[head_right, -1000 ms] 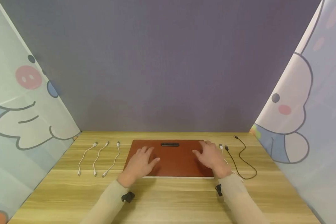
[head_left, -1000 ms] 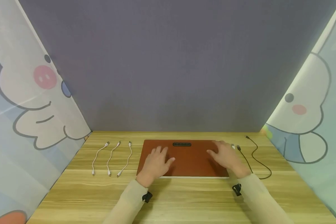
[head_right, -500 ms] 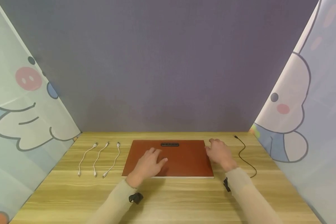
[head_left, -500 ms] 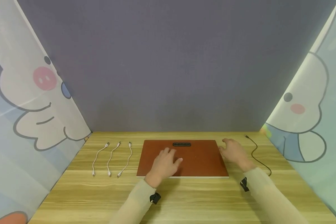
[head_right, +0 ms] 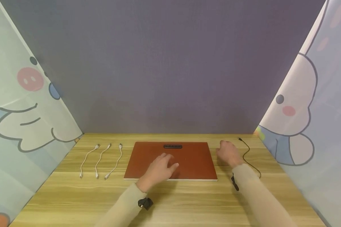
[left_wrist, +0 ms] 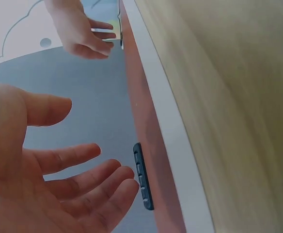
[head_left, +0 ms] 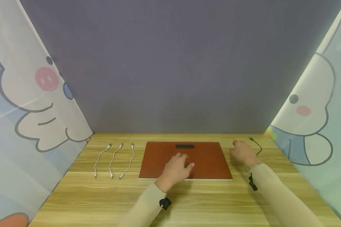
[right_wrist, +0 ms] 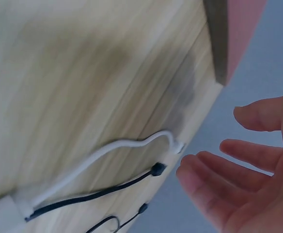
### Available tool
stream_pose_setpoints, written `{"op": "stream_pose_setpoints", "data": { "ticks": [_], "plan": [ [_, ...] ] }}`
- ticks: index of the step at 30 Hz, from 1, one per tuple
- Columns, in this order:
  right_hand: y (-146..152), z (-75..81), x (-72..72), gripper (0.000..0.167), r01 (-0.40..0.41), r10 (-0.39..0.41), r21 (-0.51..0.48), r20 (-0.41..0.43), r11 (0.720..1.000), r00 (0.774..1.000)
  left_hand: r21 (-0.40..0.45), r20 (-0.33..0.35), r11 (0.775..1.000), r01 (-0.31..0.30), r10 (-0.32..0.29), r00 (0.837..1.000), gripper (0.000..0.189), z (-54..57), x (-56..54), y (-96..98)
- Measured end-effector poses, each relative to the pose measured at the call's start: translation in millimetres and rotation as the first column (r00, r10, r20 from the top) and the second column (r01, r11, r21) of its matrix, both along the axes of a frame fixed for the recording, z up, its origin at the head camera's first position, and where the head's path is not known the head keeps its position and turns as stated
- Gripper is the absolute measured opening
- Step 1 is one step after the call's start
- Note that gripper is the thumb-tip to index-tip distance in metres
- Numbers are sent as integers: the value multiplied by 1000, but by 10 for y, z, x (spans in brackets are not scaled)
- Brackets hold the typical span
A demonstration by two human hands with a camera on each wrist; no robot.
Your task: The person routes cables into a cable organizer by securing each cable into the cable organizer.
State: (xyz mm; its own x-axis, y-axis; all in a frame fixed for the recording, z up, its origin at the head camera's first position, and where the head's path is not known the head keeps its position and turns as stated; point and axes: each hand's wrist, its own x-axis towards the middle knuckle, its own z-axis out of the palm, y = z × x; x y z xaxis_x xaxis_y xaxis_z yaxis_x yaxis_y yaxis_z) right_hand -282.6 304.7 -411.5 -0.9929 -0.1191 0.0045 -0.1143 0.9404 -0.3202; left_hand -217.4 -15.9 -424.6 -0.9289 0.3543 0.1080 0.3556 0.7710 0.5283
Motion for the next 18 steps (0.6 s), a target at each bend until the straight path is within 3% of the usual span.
{"op": "stream_pose_setpoints", "data": {
  "ticks": [10, 18],
  "plan": [
    [158, -66, -132, 44, 35, -34, -23, 55, 999, 998, 65, 28, 998, -5, 3, 1000, 44, -22, 15, 137],
    [207, -120, -236, 25, 66, -64, -28, 88, 997, 994, 115, 84, 993, 8, -18, 996, 42, -34, 29, 247]
  ]
}}
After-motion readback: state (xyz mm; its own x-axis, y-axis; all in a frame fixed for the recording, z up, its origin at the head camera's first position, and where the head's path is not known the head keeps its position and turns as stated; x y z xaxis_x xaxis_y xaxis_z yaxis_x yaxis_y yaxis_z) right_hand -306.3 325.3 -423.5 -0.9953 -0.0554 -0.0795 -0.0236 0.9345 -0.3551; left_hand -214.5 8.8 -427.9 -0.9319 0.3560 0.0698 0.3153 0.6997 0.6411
